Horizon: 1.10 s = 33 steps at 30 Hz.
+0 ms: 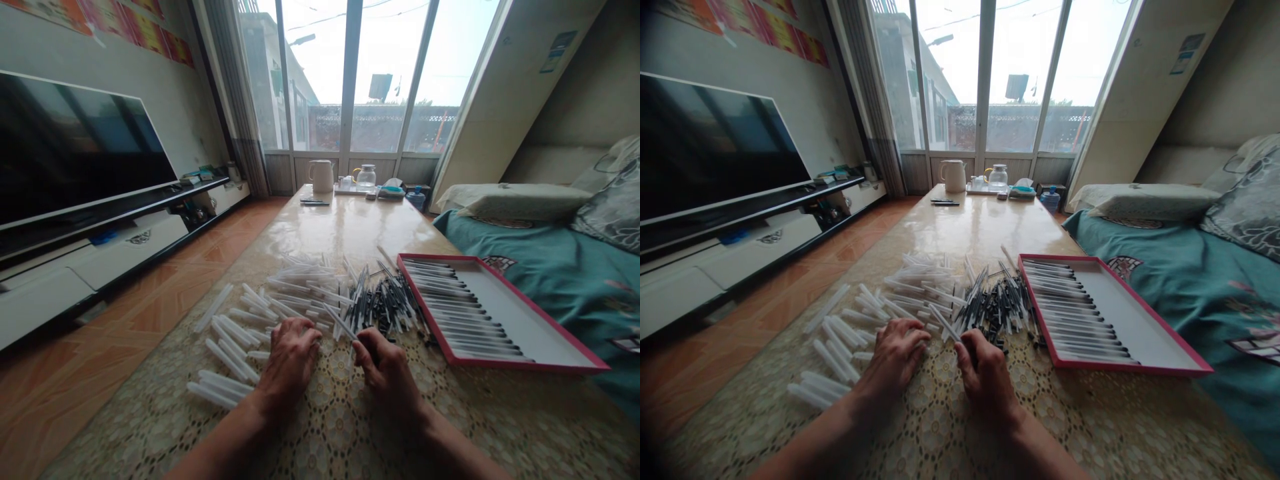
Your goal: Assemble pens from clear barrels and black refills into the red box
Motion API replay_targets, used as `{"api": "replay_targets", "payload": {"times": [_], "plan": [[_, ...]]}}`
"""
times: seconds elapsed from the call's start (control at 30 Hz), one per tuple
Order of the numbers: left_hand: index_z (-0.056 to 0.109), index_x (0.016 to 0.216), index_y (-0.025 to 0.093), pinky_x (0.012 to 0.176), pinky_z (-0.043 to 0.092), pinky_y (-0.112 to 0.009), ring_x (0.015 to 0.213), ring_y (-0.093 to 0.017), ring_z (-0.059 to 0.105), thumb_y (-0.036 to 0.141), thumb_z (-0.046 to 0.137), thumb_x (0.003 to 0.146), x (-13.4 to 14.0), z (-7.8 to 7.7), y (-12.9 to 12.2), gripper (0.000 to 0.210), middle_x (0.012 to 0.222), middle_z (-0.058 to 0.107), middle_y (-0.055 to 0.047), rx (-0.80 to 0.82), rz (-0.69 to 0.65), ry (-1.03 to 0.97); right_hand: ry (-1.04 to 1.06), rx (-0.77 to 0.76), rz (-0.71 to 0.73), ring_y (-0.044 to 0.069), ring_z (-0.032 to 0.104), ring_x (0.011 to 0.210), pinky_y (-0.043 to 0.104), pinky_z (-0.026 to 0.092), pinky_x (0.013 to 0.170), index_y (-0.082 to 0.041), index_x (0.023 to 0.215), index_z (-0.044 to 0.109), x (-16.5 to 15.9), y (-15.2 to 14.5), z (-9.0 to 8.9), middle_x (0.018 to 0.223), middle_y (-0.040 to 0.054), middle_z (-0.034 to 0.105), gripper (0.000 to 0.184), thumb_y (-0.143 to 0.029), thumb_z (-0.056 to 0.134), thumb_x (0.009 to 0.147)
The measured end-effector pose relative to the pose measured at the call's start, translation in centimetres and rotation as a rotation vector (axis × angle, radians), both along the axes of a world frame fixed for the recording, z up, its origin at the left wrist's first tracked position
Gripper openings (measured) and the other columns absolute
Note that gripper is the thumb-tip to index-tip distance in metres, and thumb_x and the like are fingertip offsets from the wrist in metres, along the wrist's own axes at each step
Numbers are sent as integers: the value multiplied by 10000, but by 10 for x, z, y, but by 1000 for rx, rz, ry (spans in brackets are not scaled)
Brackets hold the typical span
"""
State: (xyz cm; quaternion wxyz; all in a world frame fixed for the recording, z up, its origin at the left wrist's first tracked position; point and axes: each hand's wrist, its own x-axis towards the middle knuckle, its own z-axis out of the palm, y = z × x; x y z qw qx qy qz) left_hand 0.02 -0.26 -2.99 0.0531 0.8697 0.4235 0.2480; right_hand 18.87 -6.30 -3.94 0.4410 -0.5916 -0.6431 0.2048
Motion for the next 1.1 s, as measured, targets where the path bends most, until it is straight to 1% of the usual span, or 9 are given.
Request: {"api": "replay_targets", "payload": {"times": [0.07, 0.17, 0.27, 0.47, 0.7, 0.83, 0.93, 1.03, 1.1], "plan": [[638, 982, 211, 892, 323, -431, 1077, -264, 467, 147, 496, 822, 1, -2, 0, 224, 1144, 599, -80, 12, -12, -15, -2, -1, 1, 124, 525, 562, 215, 391, 550, -186, 812, 525, 0, 0, 0, 637, -11, 548, 214, -343, 418, 911], [566, 1163, 204, 943, 283, -434, 1140, -259, 441, 130, 475, 830, 2, -5, 2, 354, 1225, 579, -81, 30, -58, -1, -5, 0, 5, 124, 529, 564, 216, 395, 555, -185, 824, 528, 0, 1, -1, 647, -9, 557, 207, -343, 424, 908], [547, 1211, 188, 933, 287, -436, 1098, -261, 466, 141, 457, 843, 3, -6, 1, 382, 1168, 602, -93, 16, -81, 32, -7, 4, 4, 127, 534, 576, 215, 397, 562, -186, 817, 526, 0, 1, -1, 648, -8, 558, 208, -343, 425, 907], [631, 1025, 195, 844, 340, -415, 958, -251, 508, 168, 507, 813, 3, 1, -2, 247, 990, 607, -83, -50, -36, 4, -5, 3, 11, 126, 528, 573, 214, 394, 556, -188, 820, 525, 0, 1, 1, 643, -10, 552, 207, -344, 422, 910], [590, 868, 203, 853, 332, -427, 893, -227, 547, 89, 493, 782, 3, 6, -2, 172, 864, 646, -35, -114, -102, -89, 12, 43, -2, 118, 531, 558, 207, 405, 548, -187, 842, 531, 0, 0, 1, 647, -14, 553, 184, -324, 428, 909], [609, 894, 201, 818, 385, -376, 856, -204, 562, 181, 497, 837, -2, 11, 0, 127, 865, 643, -41, -184, -95, -394, -4, 117, -18, 115, 545, 550, 202, 412, 533, -191, 954, 552, 1, -3, 6, 674, -12, 587, 164, -274, 417, 909], [621, 875, 174, 619, 424, -270, 669, -146, 547, 308, 559, 824, -9, 16, 4, 156, 754, 607, -19, -465, -28, -740, -84, 197, -51, 125, 547, 589, 216, 414, 555, -195, 948, 568, 0, -6, 10, 746, 13, 607, 148, -235, 440, 886], [613, 846, 154, 440, 337, -206, 457, -78, 413, 397, 626, 763, -13, 19, 8, 257, 559, 481, 54, -752, 21, -1012, -136, 241, -26, 120, 521, 578, 228, 405, 570, -192, 914, 562, -1, -8, 12, 743, 15, 586, 119, -197, 455, 863], [596, 834, 154, 393, 301, -184, 408, -55, 369, 429, 639, 742, -13, 18, 9, 293, 528, 443, 74, -874, 22, -1102, -165, 243, 4, 116, 512, 569, 230, 395, 572, -193, 894, 555, -2, -8, 12, 722, 8, 568, 104, -179, 460, 853]]}}
